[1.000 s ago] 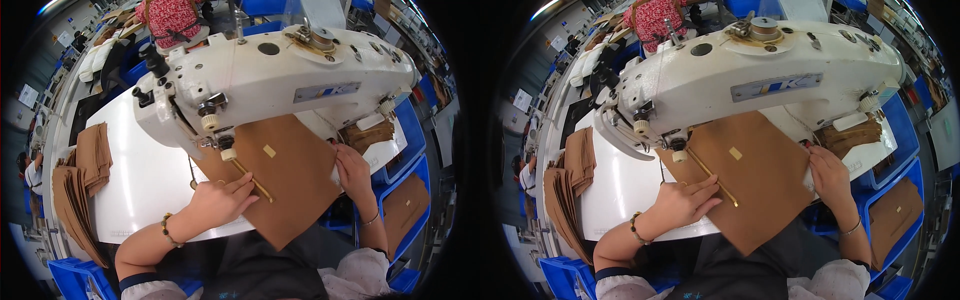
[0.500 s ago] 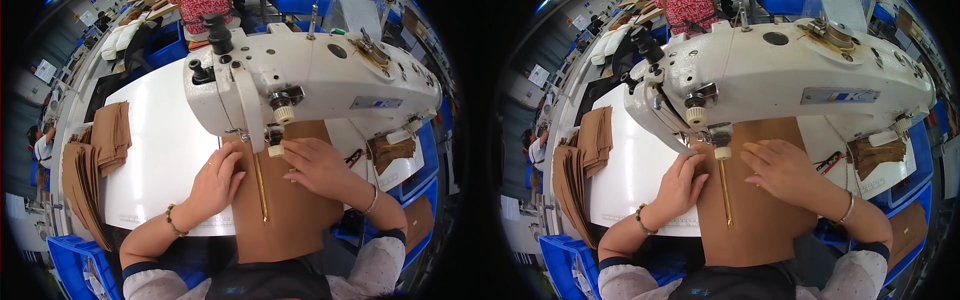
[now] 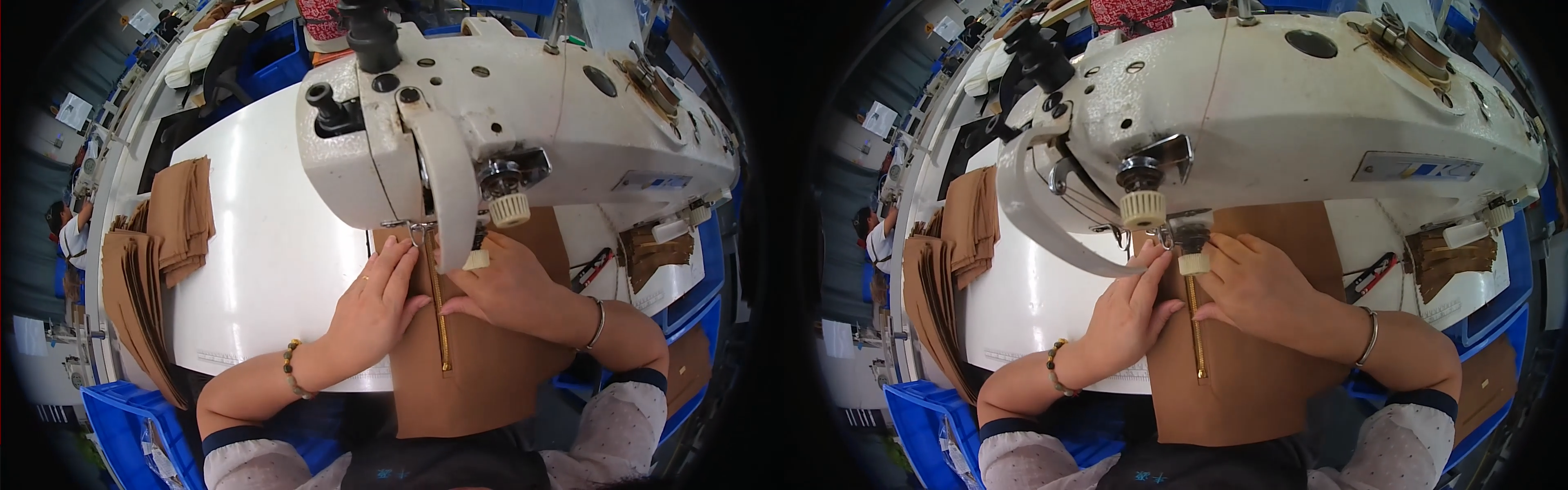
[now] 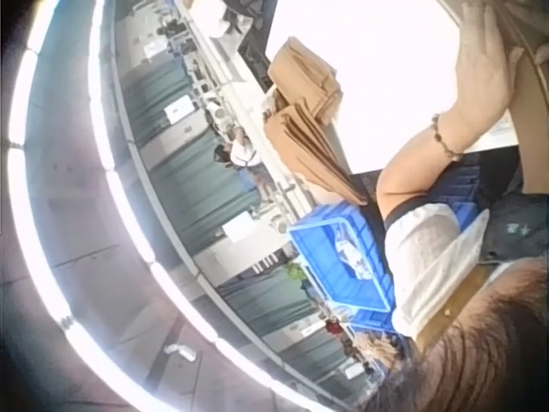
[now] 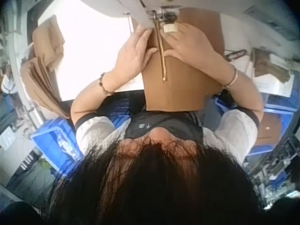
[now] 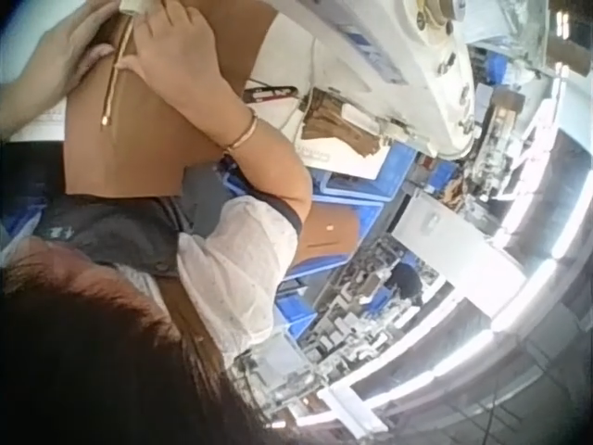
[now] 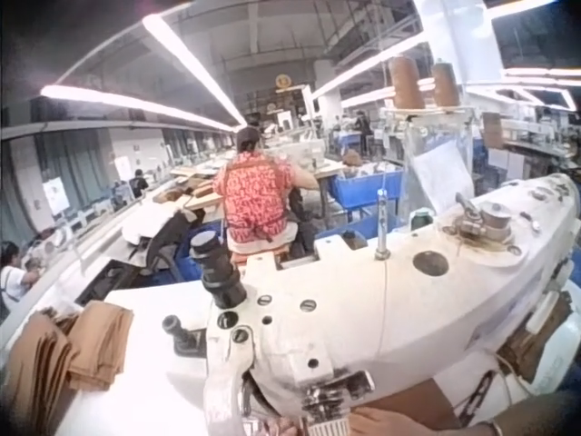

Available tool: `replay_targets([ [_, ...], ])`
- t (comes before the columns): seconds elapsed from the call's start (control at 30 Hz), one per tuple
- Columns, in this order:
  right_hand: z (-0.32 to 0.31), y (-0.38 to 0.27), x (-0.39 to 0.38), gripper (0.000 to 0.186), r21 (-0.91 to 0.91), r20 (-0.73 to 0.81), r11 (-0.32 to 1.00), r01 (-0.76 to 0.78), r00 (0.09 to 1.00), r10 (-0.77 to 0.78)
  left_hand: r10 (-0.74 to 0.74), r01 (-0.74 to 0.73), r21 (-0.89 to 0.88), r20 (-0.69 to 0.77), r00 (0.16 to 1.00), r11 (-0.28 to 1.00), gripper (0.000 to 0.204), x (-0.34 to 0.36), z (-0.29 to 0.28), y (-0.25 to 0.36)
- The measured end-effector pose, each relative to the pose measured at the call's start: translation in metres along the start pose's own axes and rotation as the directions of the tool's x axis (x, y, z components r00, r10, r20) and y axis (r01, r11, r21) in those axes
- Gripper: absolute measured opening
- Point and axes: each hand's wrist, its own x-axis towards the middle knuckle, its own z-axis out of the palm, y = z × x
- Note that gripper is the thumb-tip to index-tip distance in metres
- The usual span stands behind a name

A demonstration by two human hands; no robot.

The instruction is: Sewing a zipper and assembling components onto a leather wallet piece using an industrial sewing machine.

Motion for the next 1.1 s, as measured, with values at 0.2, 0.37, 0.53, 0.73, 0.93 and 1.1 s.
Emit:
replay_targets([
  [0.2,0.002,0.0,0.0,0.055,-0.019,-0.002,1.0,-0.016,1.0,0.016,0.071,-0.074,0.074,0.035,0.997,0.995,0.076,0.002,-0.001,-0.001],
  [0.37,0.005,0.005,0.003,0.056,0.037,-0.03,0.999,-0.034,0.999,0.036,0.079,-0.086,0.102,0.075,0.994,0.991,0.073,0.006,-0.007,-0.001],
  [0.53,0.003,0.006,0.003,0.054,0.04,0.014,0.997,-0.06,0.998,0.059,0.106,-0.124,0.195,0.097,0.99,0.973,0.074,0.01,-0.013,0.002],
  [0.73,0.003,0.006,0.005,0.055,0.028,0.036,0.998,-0.059,0.998,0.058,0.128,-0.145,0.212,0.091,0.988,0.967,0.075,0.013,-0.016,0.002],
  [0.93,0.002,0.005,0.006,0.056,0.051,0.022,0.997,-0.055,0.998,0.053,0.133,-0.149,0.203,0.09,0.987,0.968,0.074,0.015,-0.016,0.002],
  [1.1,0.002,0.006,0.007,0.056,0.026,-0.003,0.999,-0.048,0.999,0.048,0.137,-0.15,0.191,0.082,0.987,0.97,0.074,0.017,-0.015,-0.001],
])
